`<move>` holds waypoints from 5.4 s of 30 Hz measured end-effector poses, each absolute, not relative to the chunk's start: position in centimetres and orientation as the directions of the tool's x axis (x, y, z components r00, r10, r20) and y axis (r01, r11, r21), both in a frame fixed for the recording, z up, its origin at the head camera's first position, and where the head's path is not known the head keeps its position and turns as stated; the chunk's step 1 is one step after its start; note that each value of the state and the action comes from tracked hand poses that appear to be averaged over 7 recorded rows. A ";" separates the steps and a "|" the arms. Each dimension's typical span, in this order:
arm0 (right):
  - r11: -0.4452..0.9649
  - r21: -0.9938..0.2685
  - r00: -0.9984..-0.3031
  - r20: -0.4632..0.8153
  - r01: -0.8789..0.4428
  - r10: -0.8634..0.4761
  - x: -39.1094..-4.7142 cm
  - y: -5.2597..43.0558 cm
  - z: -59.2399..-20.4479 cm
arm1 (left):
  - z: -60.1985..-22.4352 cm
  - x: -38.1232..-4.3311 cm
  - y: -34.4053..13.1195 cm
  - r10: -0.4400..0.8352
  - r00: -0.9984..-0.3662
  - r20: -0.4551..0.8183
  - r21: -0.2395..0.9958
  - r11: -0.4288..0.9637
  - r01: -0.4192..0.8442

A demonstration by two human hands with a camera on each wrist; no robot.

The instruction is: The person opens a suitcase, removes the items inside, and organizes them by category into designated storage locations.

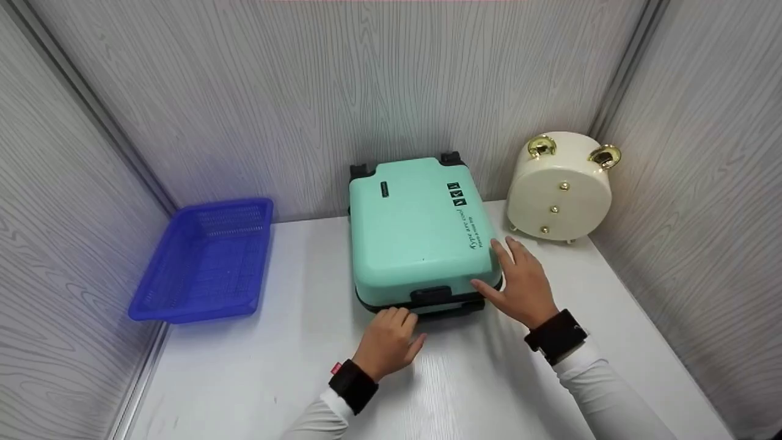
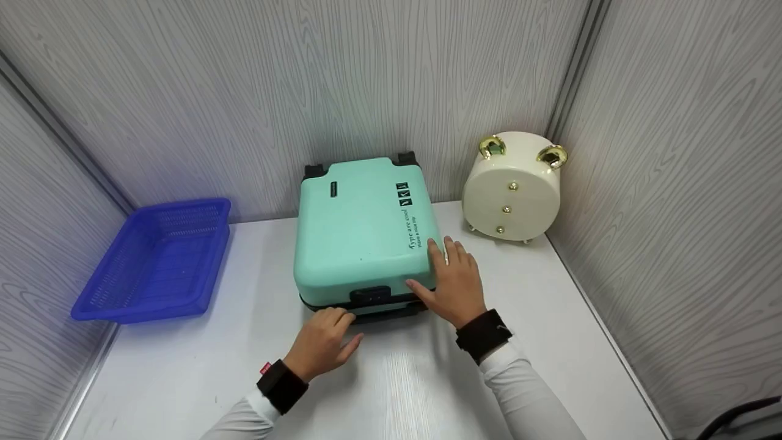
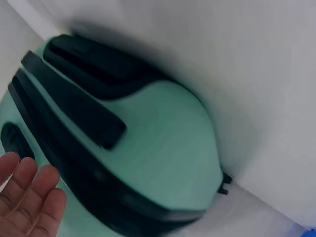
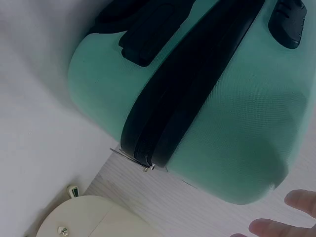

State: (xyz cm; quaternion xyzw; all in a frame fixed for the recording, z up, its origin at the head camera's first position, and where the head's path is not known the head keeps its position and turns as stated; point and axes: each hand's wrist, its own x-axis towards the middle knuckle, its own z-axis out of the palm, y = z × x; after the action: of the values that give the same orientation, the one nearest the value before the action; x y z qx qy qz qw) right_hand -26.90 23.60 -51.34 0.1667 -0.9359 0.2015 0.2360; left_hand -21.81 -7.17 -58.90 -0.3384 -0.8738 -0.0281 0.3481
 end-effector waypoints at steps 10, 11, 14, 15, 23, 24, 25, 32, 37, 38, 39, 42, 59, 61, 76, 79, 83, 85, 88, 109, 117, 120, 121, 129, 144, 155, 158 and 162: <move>0.825 -0.367 -0.864 0.431 -0.430 -0.259 -28.8 23.0 -50.8 | -60.0 -22.5 -3.7 0.611 -0.551 0.567 -0.206 0.754 0.624; 0.823 -0.375 -0.871 0.415 -0.427 -0.263 -29.0 23.0 -50.8 | -60.0 -22.6 -3.5 0.612 -0.561 0.557 -0.207 0.757 0.619; 0.814 -0.407 -0.890 0.366 -0.414 -0.270 -29.5 23.0 -50.7 | -60.1 -22.8 -3.1 0.614 -0.591 0.524 -0.213 0.766 0.607; 0.811 -0.417 -0.896 0.350 -0.409 -0.272 -29.7 23.0 -50.7 | -60.2 -22.8 -3.0 0.615 -0.599 0.513 -0.217 0.768 0.603; 0.789 -0.490 -0.927 0.244 -0.371 -0.284 -30.7 23.0 -50.5 | -60.8 -23.1 -2.2 0.613 -0.638 0.465 -0.250 0.783 0.570; 0.785 -0.497 -0.929 0.237 -0.369 -0.286 -30.8 23.0 -50.4 | -60.9 -23.2 -2.2 0.612 -0.640 0.465 -0.256 0.784 0.565; 0.782 -0.503 -0.929 0.233 -0.367 -0.286 -30.9 23.0 -50.4 | -60.9 -23.3 -2.0 0.612 -0.641 0.464 -0.261 0.786 0.561; 0.767 -0.520 -0.926 0.240 -0.376 -0.291 -30.9 22.9 -50.4 | -61.4 -23.5 -1.5 0.600 -0.682 0.418 -0.292 0.800 0.524; 0.766 -0.525 -0.927 0.246 -0.372 -0.282 -30.7 22.8 -50.6 | -62.1 -23.5 -1.2 0.586 -0.670 0.457 -0.326 0.811 0.487; 0.767 -0.523 -0.927 0.249 -0.372 -0.280 -30.6 22.7 -50.7 | -62.3 -23.5 -1.2 0.581 -0.667 0.467 -0.328 0.814 0.479; 0.767 -0.521 -0.926 0.256 -0.375 -0.279 -30.5 22.7 -50.7 | -62.4 -23.5 -1.1 0.577 -0.663 0.478 -0.335 0.817 0.470; 0.770 -0.512 -0.922 0.269 -0.381 -0.277 -30.2 22.4 -50.8 | -62.5 -23.5 -1.2 0.562 -0.673 0.481 -0.321 0.827 0.461; 0.787 -0.469 -0.902 0.351 -0.401 -0.250 -28.1 19.7 -50.9 | -62.9 -22.9 -3.6 0.504 -0.729 0.463 -0.127 0.851 0.509; 0.793 -0.464 -0.903 0.355 -0.396 -0.243 -27.9 19.4 -50.9 | -62.9 -22.7 -4.1 0.510 -0.733 0.450 -0.102 0.845 0.526; 0.606 -0.688 -0.910 0.380 -0.399 -0.167 -28.4 21.5 -50.6 | -61.3 -22.6 -5.6 0.535 -0.797 0.279 0.025 0.826 0.563; 0.537 -0.780 -0.941 0.328 -0.321 -0.086 -29.1 22.7 -51.0 | -61.0 -22.7 -5.7 0.540 -0.800 0.262 0.031 0.824 0.566; 0.492 -0.848 -0.975 0.220 -0.195 -0.007 -29.8 24.2 -52.6 | -61.3 -22.8 -5.6 0.542 -0.791 0.286 0.006 0.824 0.567; 0.478 -0.866 -0.985 0.171 -0.143 0.014 -30.0 24.8 -53.6 | -61.4 -22.8 -5.6 0.540 -0.788 0.295 0.006 0.824 0.567; 0.434 -0.899 -0.996 0.085 -0.064 0.029 -30.0 25.3 -55.2 | -61.5 -22.9 -5.7 0.538 -0.789 0.296 0.019 0.823 0.568; 0.096 -0.971 -0.976 -0.216 0.217 0.023 -30.1 24.3 -57.5 | -61.8 -22.9 -6.1 0.544 -0.765 0.344 0.000 0.815 0.580; 0.389 -0.920 -0.999 -0.052 0.047 -0.002 -30.3 25.1 -57.5 | -62.1 -23.0 -5.9 0.543 -0.752 0.373 -0.030 0.818 0.575; 0.572 -0.814 -0.995 0.089 -0.102 -0.051 -30.1 25.4 -57.5 | -62.1 -23.0 -5.8 0.546 -0.746 0.381 -0.051 0.818 0.573; 0.621 -0.769 -0.988 0.133 -0.150 -0.074 -30.0 25.4 -57.6 | -62.1 -22.9 -5.8 0.547 -0.746 0.381 -0.058 0.819 0.571; 0.745 -0.565 -0.928 0.310 -0.354 -0.205 -28.9 25.7 -57.6 | -62.0 -22.9 -5.7 0.541 -0.765 0.350 -0.070 0.829 0.555; 0.803 -0.428 -0.888 0.381 -0.415 -0.256 -26.1 25.5 -57.3 | -61.6 -23.7 -5.0 0.510 -0.793 0.333 -0.013 0.843 0.537; 0.809 -0.313 -0.817 0.483 -0.498 -0.316 -24.6 24.5 -58.9 | -62.8 -24.3 -4.4 0.504 -0.766 0.400 -0.042 0.845 0.534; 0.797 -0.276 -0.788 0.502 -0.537 -0.356 -24.3 23.8 -59.5 | -63.2 -24.7 -4.3 0.495 -0.770 0.403 -0.038 0.849 0.526; 0.797 -0.241 -0.770 0.512 -0.553 -0.380 -24.3 22.8 -60.1 | -63.8 -25.2 -4.0 0.488 -0.772 0.406 -0.018 0.849 0.527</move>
State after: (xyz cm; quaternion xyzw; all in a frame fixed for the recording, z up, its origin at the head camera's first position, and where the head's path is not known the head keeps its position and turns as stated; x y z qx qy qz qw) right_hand -24.30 22.78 -60.08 0.2533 -0.9209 0.1927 0.2250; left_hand -25.23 -4.03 -63.83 -0.2701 -0.9401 -0.0483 0.2022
